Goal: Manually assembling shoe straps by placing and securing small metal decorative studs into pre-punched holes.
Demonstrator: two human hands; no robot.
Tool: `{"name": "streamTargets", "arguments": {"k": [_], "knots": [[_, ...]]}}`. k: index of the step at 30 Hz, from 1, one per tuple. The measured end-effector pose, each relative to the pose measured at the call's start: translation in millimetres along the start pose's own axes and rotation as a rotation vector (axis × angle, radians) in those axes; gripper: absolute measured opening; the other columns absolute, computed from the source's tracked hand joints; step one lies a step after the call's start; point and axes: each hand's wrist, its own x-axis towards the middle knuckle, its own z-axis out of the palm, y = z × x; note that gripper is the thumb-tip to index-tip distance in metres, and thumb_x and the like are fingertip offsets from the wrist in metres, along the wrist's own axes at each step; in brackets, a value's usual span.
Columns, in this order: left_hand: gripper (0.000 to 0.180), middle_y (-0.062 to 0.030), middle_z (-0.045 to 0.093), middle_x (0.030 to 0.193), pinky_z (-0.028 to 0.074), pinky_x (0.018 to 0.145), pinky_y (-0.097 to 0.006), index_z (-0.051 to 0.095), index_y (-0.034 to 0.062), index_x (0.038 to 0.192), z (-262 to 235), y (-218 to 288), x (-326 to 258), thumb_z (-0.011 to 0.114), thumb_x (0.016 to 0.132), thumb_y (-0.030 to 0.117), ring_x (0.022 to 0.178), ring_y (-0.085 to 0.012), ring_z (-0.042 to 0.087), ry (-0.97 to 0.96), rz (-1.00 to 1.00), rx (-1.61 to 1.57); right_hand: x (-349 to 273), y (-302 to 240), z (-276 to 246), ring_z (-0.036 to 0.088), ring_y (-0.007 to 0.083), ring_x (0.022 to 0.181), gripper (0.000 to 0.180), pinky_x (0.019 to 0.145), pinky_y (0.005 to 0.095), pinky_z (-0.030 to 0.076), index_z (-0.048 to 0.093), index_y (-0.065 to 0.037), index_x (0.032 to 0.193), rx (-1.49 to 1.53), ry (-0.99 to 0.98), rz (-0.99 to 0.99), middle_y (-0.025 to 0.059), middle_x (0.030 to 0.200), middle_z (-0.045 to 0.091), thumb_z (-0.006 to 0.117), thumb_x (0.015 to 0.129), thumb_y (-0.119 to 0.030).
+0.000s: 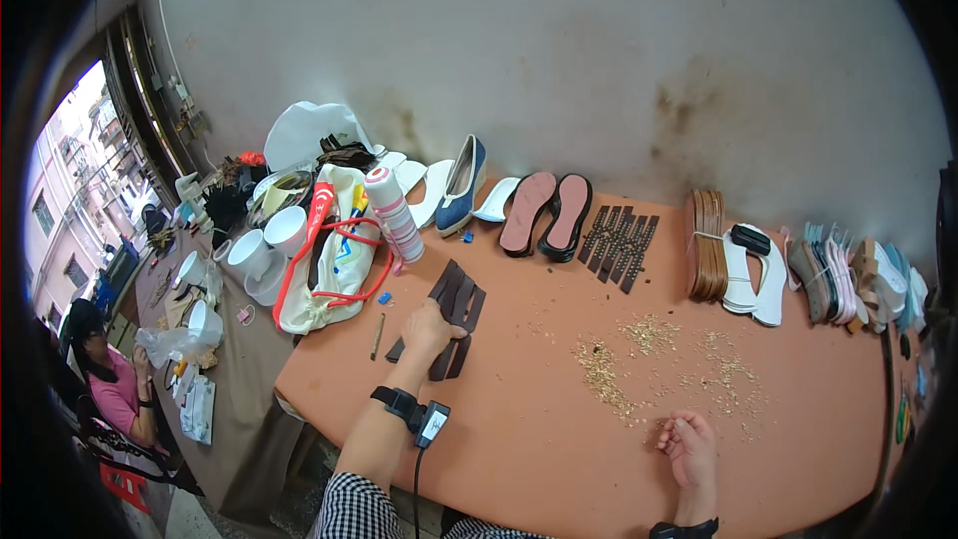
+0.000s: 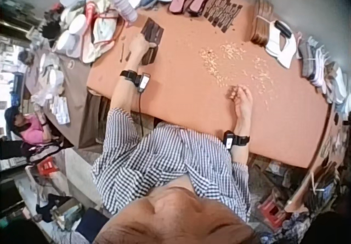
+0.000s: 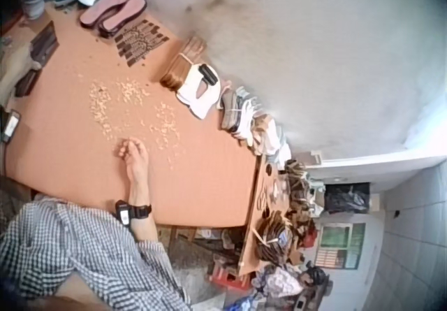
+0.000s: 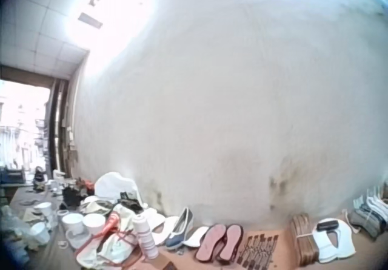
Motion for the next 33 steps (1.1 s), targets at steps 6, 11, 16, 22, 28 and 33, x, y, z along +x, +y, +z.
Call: {"name": "streamTargets", "arguments": {"k": [6, 11, 16, 22, 28, 33], "knots": [[0.017, -0.0124, 0.061, 0.067, 0.045, 0.058, -0.032, 0.060, -0.0001, 0.074, 41, -61, 26, 0.070, 0.071, 0.013, 0.064, -0.0194, 0.060, -0.040, 0.044, -0.642, -2, -2, 6, 0.057, 0.0156, 0.062, 0.008, 0.058, 0.0272, 0.050, 0.053, -0.002, 0.096, -0.011, -0.039, 0.006, 0.0076, 0.079, 0.059, 0.051, 0.090, -0.007], [0.009, -0.0033, 0.055, 0.060, 0.039, 0.051, -0.025, 0.060, -0.0007, 0.073, -4, 18, -37, 0.065, 0.072, 0.007, 0.057, -0.0106, 0.051, -0.199, 0.120, -1.109, -11, 0, 11, 0.062, 0.0191, 0.071, 0.014, 0.063, 0.0289, 0.052, 0.054, -0.002, 0.103, -0.026, -0.057, 0.062, 0.0108, 0.089, 0.062, 0.052, 0.090, -0.008], [0.016, -0.0092, 0.059, 0.068, 0.047, 0.060, -0.029, 0.061, -0.0032, 0.090, -3, 87, -126, 0.060, 0.077, 0.007, 0.062, -0.0158, 0.057, -0.349, 0.451, -0.961, -24, 19, 60, 0.057, 0.0260, 0.103, 0.038, 0.086, 0.0391, 0.048, 0.046, -0.002, 0.123, 0.191, -0.302, 0.142, 0.0156, 0.114, 0.056, 0.051, 0.093, -0.024], [0.037, -0.0162, 0.054, 0.110, 0.047, 0.080, -0.031, 0.057, -0.0046, 0.110, 12, 135, -209, 0.064, 0.081, 0.017, 0.092, -0.0206, 0.057, -0.788, 0.891, -0.715, -22, 10, 55, 0.048, 0.0324, 0.117, 0.048, 0.088, 0.0456, 0.046, 0.040, -0.003, 0.128, 0.335, -0.329, 0.236, 0.0173, 0.124, 0.049, 0.046, 0.094, -0.036], [0.030, -0.0027, 0.064, 0.091, 0.049, 0.075, -0.026, 0.060, 0.0024, 0.112, 41, 98, -166, 0.064, 0.083, 0.011, 0.082, -0.0118, 0.059, -0.711, 0.592, -0.865, -15, 1, 10, 0.048, 0.0353, 0.117, 0.037, 0.093, 0.0525, 0.044, 0.041, 0.000, 0.124, 0.497, -0.126, 0.132, 0.0194, 0.123, 0.049, 0.042, 0.095, -0.022], [0.028, -0.0122, 0.062, 0.097, 0.050, 0.071, -0.030, 0.060, -0.0016, 0.107, 72, 55, -123, 0.063, 0.083, 0.012, 0.079, -0.0189, 0.060, -0.363, 0.417, -0.802, -10, -15, 7, 0.052, 0.0348, 0.112, 0.033, 0.091, 0.0502, 0.047, 0.042, -0.001, 0.124, 0.415, 0.018, 0.076, 0.0197, 0.122, 0.050, 0.041, 0.093, -0.011]]}}
